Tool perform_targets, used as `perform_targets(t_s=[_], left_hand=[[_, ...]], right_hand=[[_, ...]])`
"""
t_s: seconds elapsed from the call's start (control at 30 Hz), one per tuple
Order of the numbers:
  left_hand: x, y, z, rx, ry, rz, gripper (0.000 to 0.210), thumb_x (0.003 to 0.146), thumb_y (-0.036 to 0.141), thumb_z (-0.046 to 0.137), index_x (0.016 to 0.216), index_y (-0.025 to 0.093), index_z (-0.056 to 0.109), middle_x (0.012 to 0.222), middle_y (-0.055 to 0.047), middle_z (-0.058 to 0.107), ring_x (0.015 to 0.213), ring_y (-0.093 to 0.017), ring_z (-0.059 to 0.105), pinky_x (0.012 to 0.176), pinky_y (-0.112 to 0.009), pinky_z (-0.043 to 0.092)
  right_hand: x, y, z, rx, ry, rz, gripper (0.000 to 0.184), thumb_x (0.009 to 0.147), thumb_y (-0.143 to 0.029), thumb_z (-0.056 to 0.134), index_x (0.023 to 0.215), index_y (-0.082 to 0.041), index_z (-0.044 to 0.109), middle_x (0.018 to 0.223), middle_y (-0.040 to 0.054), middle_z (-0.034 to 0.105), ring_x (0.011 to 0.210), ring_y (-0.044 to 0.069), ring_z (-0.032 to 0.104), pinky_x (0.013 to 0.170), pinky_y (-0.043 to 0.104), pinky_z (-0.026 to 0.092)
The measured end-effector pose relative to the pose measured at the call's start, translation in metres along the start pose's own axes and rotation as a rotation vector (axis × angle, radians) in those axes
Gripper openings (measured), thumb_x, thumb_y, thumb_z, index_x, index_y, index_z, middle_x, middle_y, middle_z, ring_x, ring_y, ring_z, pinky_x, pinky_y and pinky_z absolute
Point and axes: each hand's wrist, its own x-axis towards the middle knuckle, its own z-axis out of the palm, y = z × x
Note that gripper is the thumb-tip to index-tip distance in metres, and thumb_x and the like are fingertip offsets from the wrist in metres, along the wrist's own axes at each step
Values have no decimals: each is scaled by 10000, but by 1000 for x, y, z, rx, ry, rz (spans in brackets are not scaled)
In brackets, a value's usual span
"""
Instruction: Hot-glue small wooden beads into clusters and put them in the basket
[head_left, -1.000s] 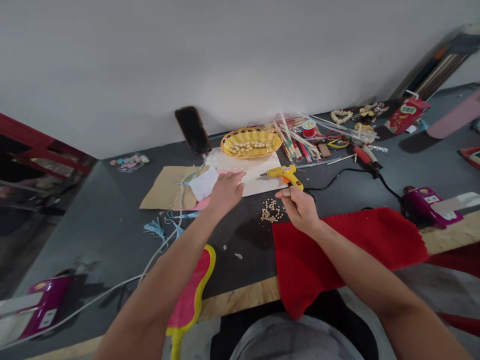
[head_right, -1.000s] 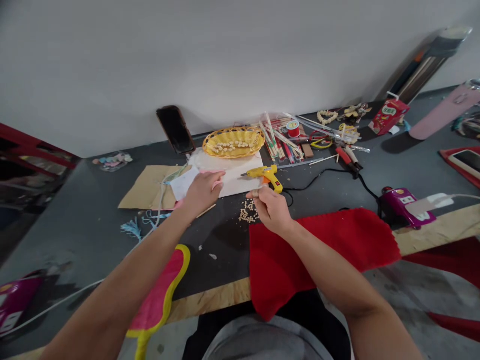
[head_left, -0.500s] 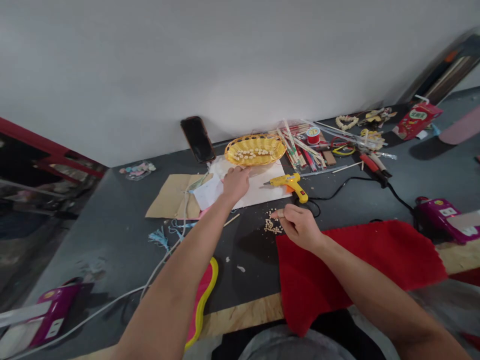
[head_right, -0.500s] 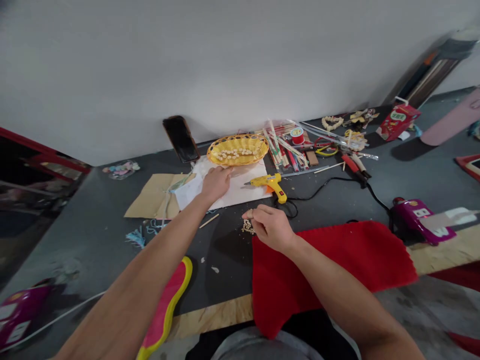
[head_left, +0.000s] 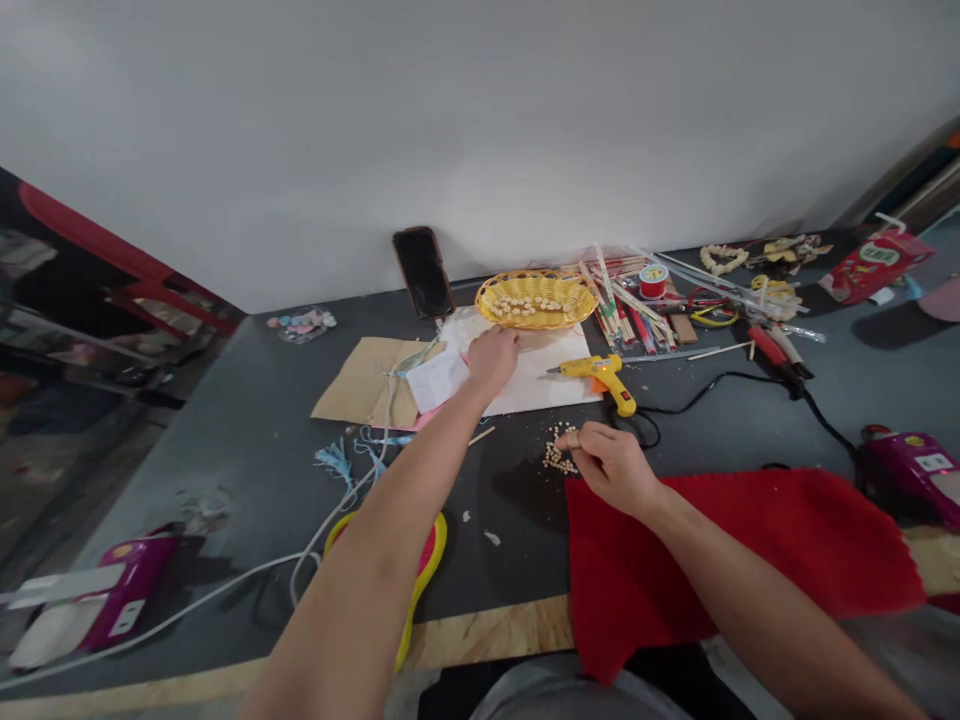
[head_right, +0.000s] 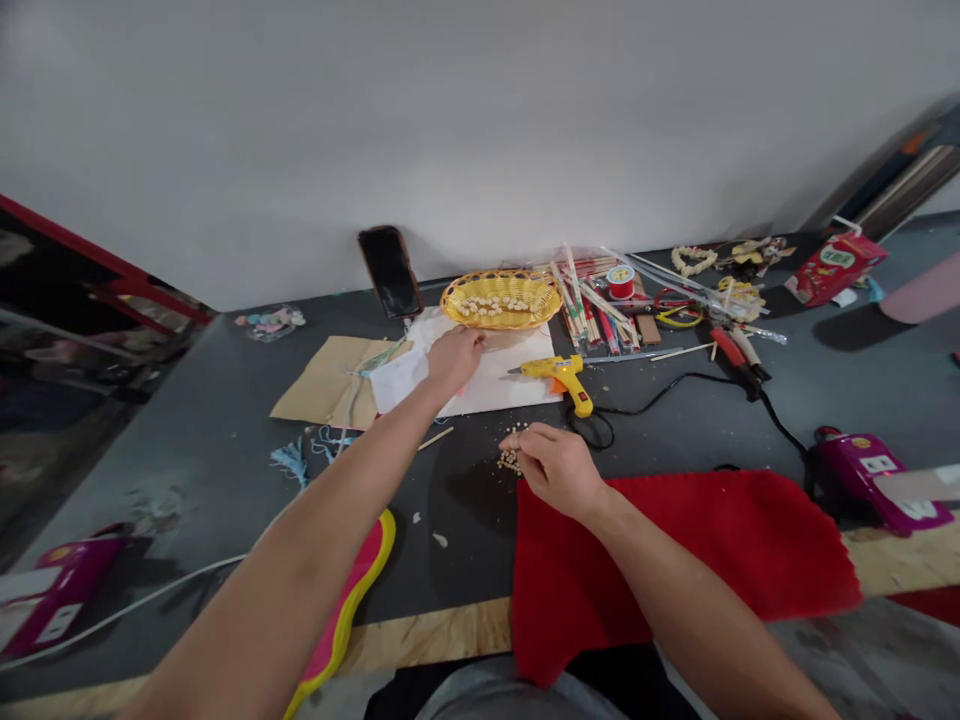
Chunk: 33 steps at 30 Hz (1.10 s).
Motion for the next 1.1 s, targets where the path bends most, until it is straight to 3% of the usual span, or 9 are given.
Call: perform_targets(t_s=[0.23,0.5,0.6,0.73,0.87,1.0,1.1], left_hand=[[-3,6,-6,-114,12,-80,309,893,227,393,1018,155,666,1076,-159,669,1014,-303,606,832,-398,440],[-96,7,-24,-359,-204,151,217,858,304,490,887,234,693,847,-29,739,800,-218,656,705,-305,473],[-114,4,-21,-407,-238,197,229,847,244,476,886,231,701,907,-32,741,877,-221,650,778,-321,470],[-119,0,-21,-430,-226,181,202,816,217,505,859,223,702,900,-43,734,877,-229,640,799,-342,460],[-119,-10,-37,-416,-177,103,127,786,236,569,828,215,687,839,-40,720,795,-222,637,739,-325,455],[-111,-41,-51,-325,-52,-34,176,803,263,565,926,210,679,897,-41,718,802,-214,637,753,-318,454],[-98,-73,-47,-234,2,-136,245,796,217,551,1010,190,668,980,-66,716,842,-222,639,766,-320,466]], right_hand=[[1,0,-1,5,-6,9,213,871,-59,452,815,-194,608,808,52,687,746,134,663,678,234,545],[4,0,-13,-15,114,58,206,872,-66,462,854,-201,617,853,56,710,779,140,675,708,250,554],[3,1,-12,-5,86,50,197,870,-71,473,843,-198,621,866,58,712,801,145,683,709,252,556],[1,3,-10,-20,71,40,200,874,-74,472,853,-197,629,868,55,713,808,148,684,713,259,558],[0,4,-11,-63,81,46,212,880,-78,467,903,-201,638,837,48,710,773,145,678,705,259,559],[0,-1,-9,-47,69,28,197,871,-66,475,833,-201,613,799,47,699,741,146,679,655,246,554],[-2,-6,-5,-15,18,11,205,866,-55,483,762,-207,574,802,53,694,752,151,687,634,240,557]])
